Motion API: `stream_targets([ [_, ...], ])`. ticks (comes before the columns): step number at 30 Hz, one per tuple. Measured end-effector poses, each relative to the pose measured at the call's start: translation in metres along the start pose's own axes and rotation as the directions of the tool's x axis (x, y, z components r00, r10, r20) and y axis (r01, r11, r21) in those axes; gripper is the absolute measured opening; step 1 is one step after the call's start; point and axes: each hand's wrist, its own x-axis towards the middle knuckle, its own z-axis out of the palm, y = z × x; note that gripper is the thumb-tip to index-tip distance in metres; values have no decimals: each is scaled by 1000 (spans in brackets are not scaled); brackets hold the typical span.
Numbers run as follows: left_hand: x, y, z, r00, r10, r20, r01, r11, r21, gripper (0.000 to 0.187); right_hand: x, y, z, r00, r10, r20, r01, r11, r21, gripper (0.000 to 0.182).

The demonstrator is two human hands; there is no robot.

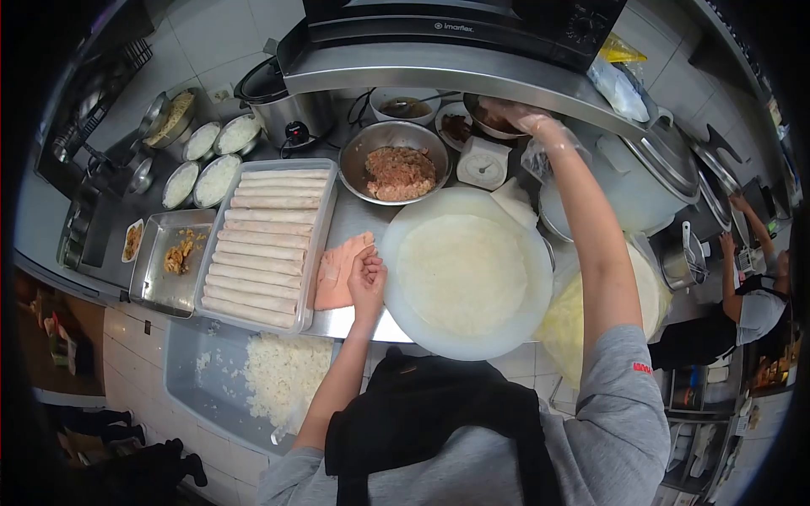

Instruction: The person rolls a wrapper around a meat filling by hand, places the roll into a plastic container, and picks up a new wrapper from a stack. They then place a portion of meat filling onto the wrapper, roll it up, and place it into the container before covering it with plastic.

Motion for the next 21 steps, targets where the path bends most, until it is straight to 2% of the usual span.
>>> stream_targets([
  [2, -1, 3, 2, 1000, 26, -2, -26, 1000, 6, 38, 6, 15, -1, 993, 58, 98, -57, 998, -10, 53],
  [4, 0, 3, 2, 1000, 19, -2, -19, 1000, -6, 39, 10, 30, 5, 997, 81, 20, -80, 995, -61, 50],
  [6, 0, 2, 1, 1000, 17, 0, -17, 1000, 0, 40, 4, 37, 19, 974, 60, -218, -94, 984, -149, 47],
  [7, 0, 1, 0, 1000, 18, 1, -18, 1000, 10, 40, 2, 43, 20, 978, 149, -144, -138, 987, 78, 44],
  [8, 0, 0, 0, 1000, 18, 2, -18, 1000, 20, 41, 1, 49, 22, 975, 217, -54, -192, 935, 297, 42],
  [10, -4, 1, -1, 1000, 16, 16, -16, 999, 32, 42, -8, 52, 22, 945, 281, 170, -321, 678, 661, 36],
  [12, -1, 2, -1, 999, 18, 28, -19, 999, 34, 42, -11, 55, 14, 899, 237, 369, -427, 280, 860, 30],
  [13, -2, 0, -3, 999, 9, 30, -10, 999, 34, 42, -23, 39, 2, 855, 380, 354, -426, 123, 896, 26],
  [14, 0, -1, -3, 999, 5, 33, -6, 999, 31, 42, -30, 37, -1, 855, 393, 338, -362, -14, 932, 26],
  [16, 2, -3, -2, 1000, 11, 22, -12, 999, 40, 42, -44, 37, -2, 848, 426, 314, -206, -280, 938, 27],
  [17, 0, -4, -4, 1000, 5, 26, -6, 999, 51, 43, -52, 38, -1, 812, 468, 349, -211, -322, 923, 28],
  [20, 0, -5, -4, 999, 28, 30, -30, 998, 61, 41, -95, 62, 25, 930, 305, 203, 71, -694, 717, 30],
  [21, 0, -7, -5, 998, 50, 34, -53, 996, 72, 39, -113, 70, 33, 999, -4, -49, 22, -856, 517, 29],
])
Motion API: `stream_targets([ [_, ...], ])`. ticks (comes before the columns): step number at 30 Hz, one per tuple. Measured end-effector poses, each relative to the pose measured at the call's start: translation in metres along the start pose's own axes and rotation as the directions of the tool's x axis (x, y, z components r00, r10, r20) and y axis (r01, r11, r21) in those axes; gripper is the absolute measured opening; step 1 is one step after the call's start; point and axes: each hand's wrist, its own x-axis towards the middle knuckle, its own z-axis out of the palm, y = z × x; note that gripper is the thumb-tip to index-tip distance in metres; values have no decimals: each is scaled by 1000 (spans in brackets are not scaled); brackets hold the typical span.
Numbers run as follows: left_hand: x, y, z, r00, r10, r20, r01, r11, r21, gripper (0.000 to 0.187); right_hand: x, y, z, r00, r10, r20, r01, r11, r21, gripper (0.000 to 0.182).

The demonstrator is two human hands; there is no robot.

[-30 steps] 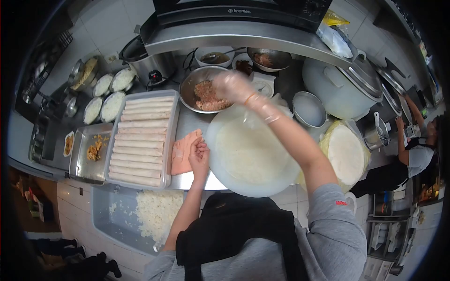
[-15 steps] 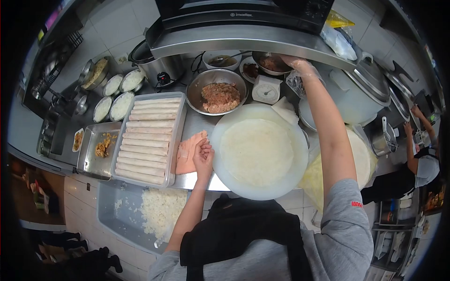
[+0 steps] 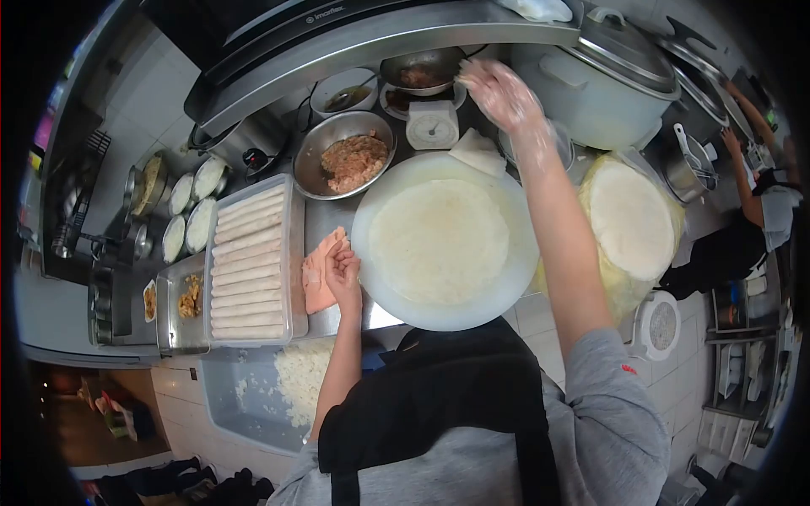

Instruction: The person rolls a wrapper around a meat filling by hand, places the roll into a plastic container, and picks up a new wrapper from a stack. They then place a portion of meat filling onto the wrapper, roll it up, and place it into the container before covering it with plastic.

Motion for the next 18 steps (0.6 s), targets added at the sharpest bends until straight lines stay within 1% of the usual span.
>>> stream_targets([
  [1, 2, 0, 0, 1000, -5, 6, 5, 1000, -3, 39, -21, 8, -1, 986, -136, -99, 139, 990, 21, 28],
  [2, 2, 2, -1, 1000, -13, 5, 13, 1000, -9, 39, -47, 23, 1, 945, -258, -199, 269, 963, 27, 27],
  [4, 1, 3, 4, 1000, -28, -5, 28, 999, -29, 40, -96, 59, -6, 922, -192, -337, 274, 937, 215, 26],
  [5, 2, 5, 7, 999, -37, -13, 36, 999, -38, 40, -119, 80, -13, 926, -45, -375, 160, 946, 283, 24],
  [6, -1, 6, 4, 999, -46, -27, 45, 998, -40, 40, -139, 101, -17, 910, 109, -400, 48, 931, 362, 23],
  [8, 0, 4, 3, 1000, -19, -9, 18, 998, -65, 40, -149, 120, -20, 903, 72, -424, -19, 991, 129, 23],
  [9, 0, 2, 3, 1000, -3, -2, 3, 997, -73, 40, -143, 127, -22, 903, 52, -426, -52, 999, 11, 23],
  [10, 0, 2, 1, 1000, 0, 0, 0, 999, -42, 41, -127, 133, -10, 884, 38, -465, -94, 991, -98, 24],
  [12, -2, 2, 1, 1000, -24, -14, 24, 999, -41, 42, -91, 127, 19, 844, -30, -535, -170, 932, -321, 26],
  [13, 0, 2, 2, 999, -36, -9, 36, 998, -44, 42, -69, 127, 38, 869, -11, -495, -262, 839, -477, 26],
  [14, 0, 0, 3, 999, -39, -8, 39, 997, -68, 42, -41, 132, 58, 888, 13, -460, -333, 709, -621, 25],
  [15, 0, 0, 3, 999, -39, -2, 39, 997, -71, 42, -19, 140, 67, 901, 46, -431, -384, 549, -743, 25],
  [16, 0, 1, 3, 999, -39, 2, 39, 997, -73, 42, 2, 147, 65, 923, 81, -377, -385, 269, -883, 24],
  [17, 0, 3, 3, 999, -40, 3, 40, 997, -73, 42, 22, 155, 62, 933, 136, -334, -333, -31, -943, 24],
  [18, 0, 5, 4, 999, -36, -9, 35, 996, -80, 38, 38, 164, 59, 931, 203, -305, -231, -321, -918, 23],
])
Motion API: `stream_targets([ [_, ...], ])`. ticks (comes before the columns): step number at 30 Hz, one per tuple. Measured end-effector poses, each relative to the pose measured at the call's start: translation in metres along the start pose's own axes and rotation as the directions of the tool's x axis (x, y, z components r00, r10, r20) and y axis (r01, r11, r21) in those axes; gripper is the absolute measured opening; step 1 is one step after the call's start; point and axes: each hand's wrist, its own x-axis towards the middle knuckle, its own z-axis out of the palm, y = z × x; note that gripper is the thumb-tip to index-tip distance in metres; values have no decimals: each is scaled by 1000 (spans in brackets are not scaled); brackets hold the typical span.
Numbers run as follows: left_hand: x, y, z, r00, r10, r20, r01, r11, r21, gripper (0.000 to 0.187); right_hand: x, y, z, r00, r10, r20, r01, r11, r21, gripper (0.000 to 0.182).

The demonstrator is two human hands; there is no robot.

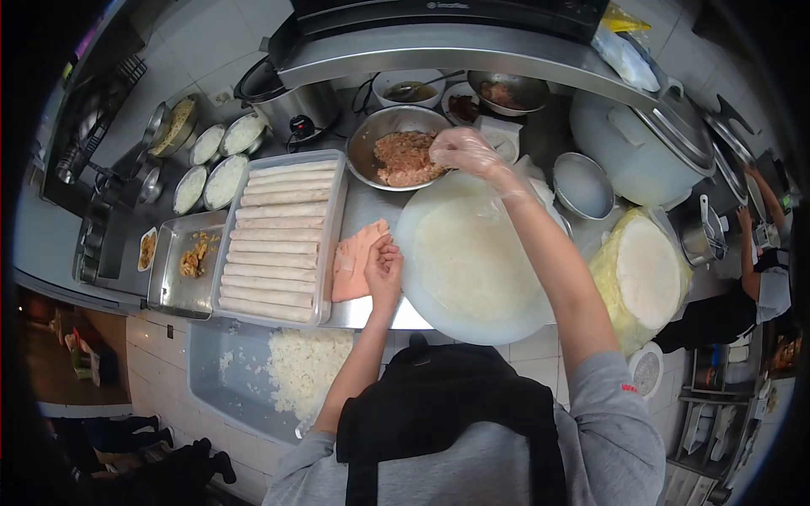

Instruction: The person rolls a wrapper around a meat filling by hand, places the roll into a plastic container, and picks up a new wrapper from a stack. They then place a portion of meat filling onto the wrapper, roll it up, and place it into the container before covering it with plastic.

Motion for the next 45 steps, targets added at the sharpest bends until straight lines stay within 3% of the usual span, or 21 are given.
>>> stream_targets([
  [3, 1, 1, -3, 998, -63, 18, 63, 998, 21, 43, 45, 8, 29, 929, -157, 336, 282, 887, -366, 25],
  [4, 0, 0, -3, 997, -69, 24, 69, 998, 6, 42, 52, 8, 37, 861, -191, 471, 394, 836, -381, 26],
  [7, -1, -3, -3, 998, -56, 33, 57, 998, -42, 40, 52, -4, 52, 857, 90, 507, 138, 908, -395, 24],
  [10, 1, -1, -4, 999, -33, 20, 34, 999, -42, 38, 48, -24, 47, 818, 132, 559, 183, 863, -471, 24],
  [16, 0, 3, -1, 999, -31, 32, 31, 1000, -6, 38, 49, -9, 54, 828, 7, 560, 349, 776, -525, 27],
  [20, 1, -1, -3, 998, -59, 38, 59, 998, -12, 40, 44, -10, 52, 850, -6, 527, 332, 783, -526, 23],
  [23, 2, 0, -3, 998, -38, 48, 39, 999, -15, 37, 31, -15, 53, 917, -19, 398, 248, 809, -533, 19],
  [26, -12, -3, -7, 998, -62, 16, 62, 998, 9, 34, 26, -3, 59, 927, -136, 349, 289, 851, -438, 16],
  [30, 3, -1, -3, 999, -15, 43, 13, 999, 40, 35, 16, -13, 51, 958, -178, 226, 263, 860, -437, 13],
  [34, 3, -2, -3, 999, -13, 46, 10, 999, 49, 36, 21, -4, 56, 982, -170, -79, 154, 973, -174, 15],
  [37, 0, -3, -5, 999, -35, 42, 33, 999, 39, 37, 29, 1, 61, 986, 88, -144, -38, 946, 321, 13],
  [38, 2, -3, -5, 999, -35, 40, 34, 999, 41, 37, 34, 0, 62, 944, 330, 1, -217, 618, 755, 13],
  [41, 3, -5, -4, 999, -23, 36, 22, 999, 35, 36, 30, 10, 54, 970, 233, 66, -67, -2, 998, 11],
  [42, 3, -5, -4, 999, -15, 33, 14, 999, 30, 36, 27, 23, 49, 995, 101, -3, 10, -69, 998, 16],
  [44, 1, -1, -4, 1000, -18, 22, 18, 1000, 21, 36, -3, 3, 12, 986, 94, -135, 135, 6, 991, 16],
  [45, 1, 1, -1, 1000, -20, 12, 20, 1000, 10, 36, -12, 0, -7, 970, 73, -230, 216, 163, 963, 14],
])
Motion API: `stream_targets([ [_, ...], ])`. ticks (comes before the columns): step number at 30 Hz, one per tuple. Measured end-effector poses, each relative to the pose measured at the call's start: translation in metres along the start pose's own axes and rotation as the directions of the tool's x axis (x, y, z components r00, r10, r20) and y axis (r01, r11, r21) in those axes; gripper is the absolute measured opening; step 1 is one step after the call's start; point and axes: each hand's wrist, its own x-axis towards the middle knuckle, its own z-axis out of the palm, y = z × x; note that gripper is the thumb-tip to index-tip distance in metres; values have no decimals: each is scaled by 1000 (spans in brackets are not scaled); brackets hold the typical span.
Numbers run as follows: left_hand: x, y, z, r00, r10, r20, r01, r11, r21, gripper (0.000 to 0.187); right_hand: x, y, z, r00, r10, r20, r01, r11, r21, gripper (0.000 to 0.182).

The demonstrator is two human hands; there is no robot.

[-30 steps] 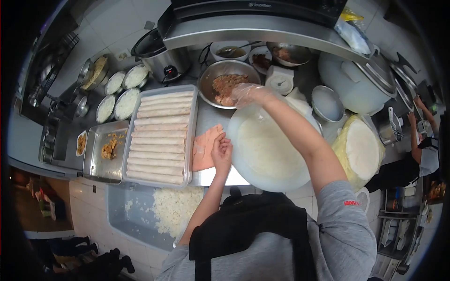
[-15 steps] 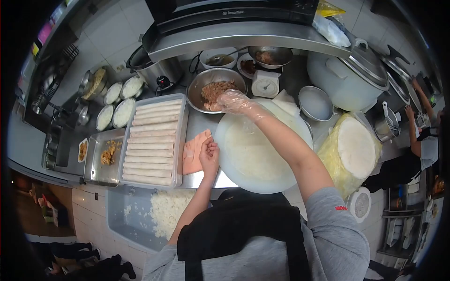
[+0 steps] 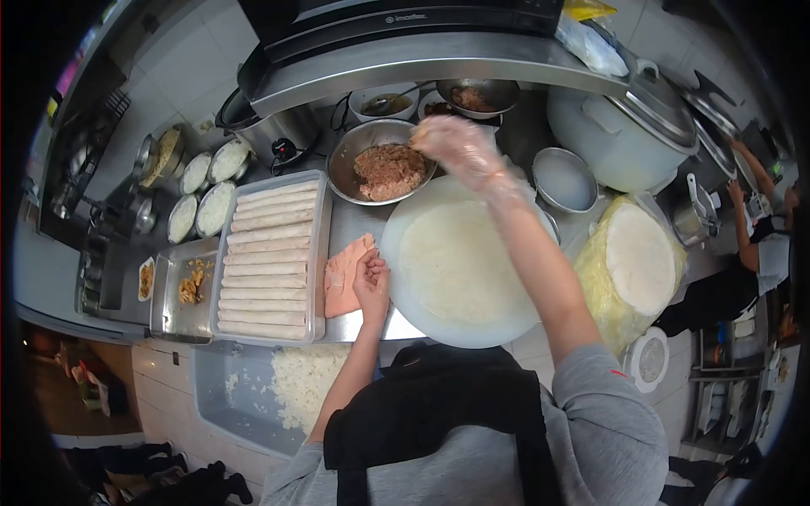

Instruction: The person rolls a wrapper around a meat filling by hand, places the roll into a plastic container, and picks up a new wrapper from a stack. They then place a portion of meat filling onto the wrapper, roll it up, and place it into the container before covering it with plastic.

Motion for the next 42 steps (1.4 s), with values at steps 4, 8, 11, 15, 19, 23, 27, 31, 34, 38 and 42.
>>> stream_targets([
  [4, -2, 0, -2, 1000, -5, 5, 5, 1000, 20, 37, 17, -79, -32, 979, -179, -94, 30, 588, -808, 27],
  [8, 1, -1, 0, 1000, -24, -3, 24, 1000, -1, 38, 60, -89, -74, 927, -374, -38, 35, 188, -982, 22],
  [11, 1, -3, -1, 1000, -6, -3, 6, 1000, -10, 38, 71, -96, -46, 933, -355, 62, -120, -466, -876, 20],
  [15, 0, 2, 0, 1000, -1, 7, 1, 999, -40, 38, 90, -106, -71, 896, -336, 291, -25, -691, -722, 17],
  [19, -1, 0, 0, 1000, 20, -2, -20, 998, -52, 36, 91, -126, -73, 936, -27, -351, -282, 537, -795, 13],
  [23, -7, 8, 1, 996, 84, -16, -84, 996, -36, 35, 44, -124, -67, 955, -79, -286, -75, 867, -492, 16],
  [27, 0, 38, 21, 965, 260, 2, -259, 958, 122, 33, -16, -126, -94, 969, 57, -240, -125, 953, -277, 20],
  [31, 58, 75, 58, 988, 151, 44, -152, 988, 15, 29, -106, -117, -94, 983, 34, -182, -63, 986, -155, 20],
  [34, 128, 92, 94, 990, -4, 143, 36, 973, -228, 27, -166, -109, -116, 972, 60, -227, -48, 997, 57, 23],
  [38, 217, 75, 140, 912, -323, 252, 400, 837, -373, 29, -206, -123, -119, 947, -55, -316, 95, 989, 113, 27],
  [42, 255, 83, 186, 866, -446, 226, 490, 847, -205, 34, -228, -135, -106, 923, -133, -360, 163, 985, 54, 27],
])
